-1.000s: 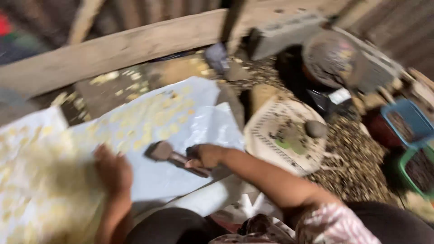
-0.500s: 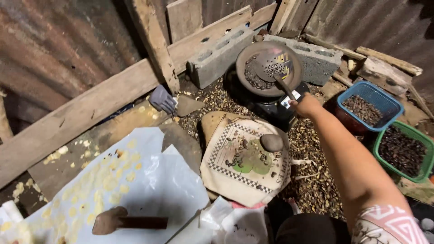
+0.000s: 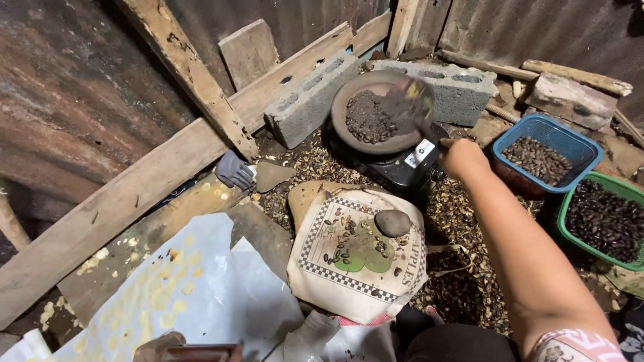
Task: Processing nuts by cracking shells with a stone and flattening items with a hammer.
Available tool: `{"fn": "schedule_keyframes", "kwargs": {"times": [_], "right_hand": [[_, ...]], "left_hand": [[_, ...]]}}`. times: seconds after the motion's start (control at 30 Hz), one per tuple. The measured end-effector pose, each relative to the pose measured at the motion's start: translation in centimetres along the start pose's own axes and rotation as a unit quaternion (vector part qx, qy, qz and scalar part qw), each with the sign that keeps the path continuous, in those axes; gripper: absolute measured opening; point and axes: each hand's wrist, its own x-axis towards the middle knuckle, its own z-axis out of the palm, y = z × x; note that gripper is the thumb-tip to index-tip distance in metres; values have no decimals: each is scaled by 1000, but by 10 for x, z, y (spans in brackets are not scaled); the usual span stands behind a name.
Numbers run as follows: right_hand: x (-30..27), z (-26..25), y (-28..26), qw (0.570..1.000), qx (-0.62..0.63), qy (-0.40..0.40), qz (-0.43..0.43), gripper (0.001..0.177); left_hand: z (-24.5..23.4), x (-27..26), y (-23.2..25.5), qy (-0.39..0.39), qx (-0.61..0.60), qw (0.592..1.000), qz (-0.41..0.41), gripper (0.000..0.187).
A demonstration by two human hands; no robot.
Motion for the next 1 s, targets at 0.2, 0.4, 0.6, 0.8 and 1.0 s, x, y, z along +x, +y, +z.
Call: {"fn": "schedule_keyframes", "kwargs": {"times": [0.2,0.4,0.6,0.8,1.0], "right_hand": [[13,45,-10,946,279,-153,60,31],[6,103,-35,817,547,-122,135,32],[-46,45,-25,967,186,157,-74,44],[-32,39,-1,977,123,162,-59,50],[-5,61,8,968,233,92,28,45]], "left_hand": [[-171,173,-51,-321,-233,876,-274,56],[-206,219,-50,-539,-272,746,-282,55],[-194,204,-51,-535,-299,740,-278,62],[-237,253,-59,-580,-303,694,-300,69],[-239,256,-63,-592,-317,684,-285,83]]}}
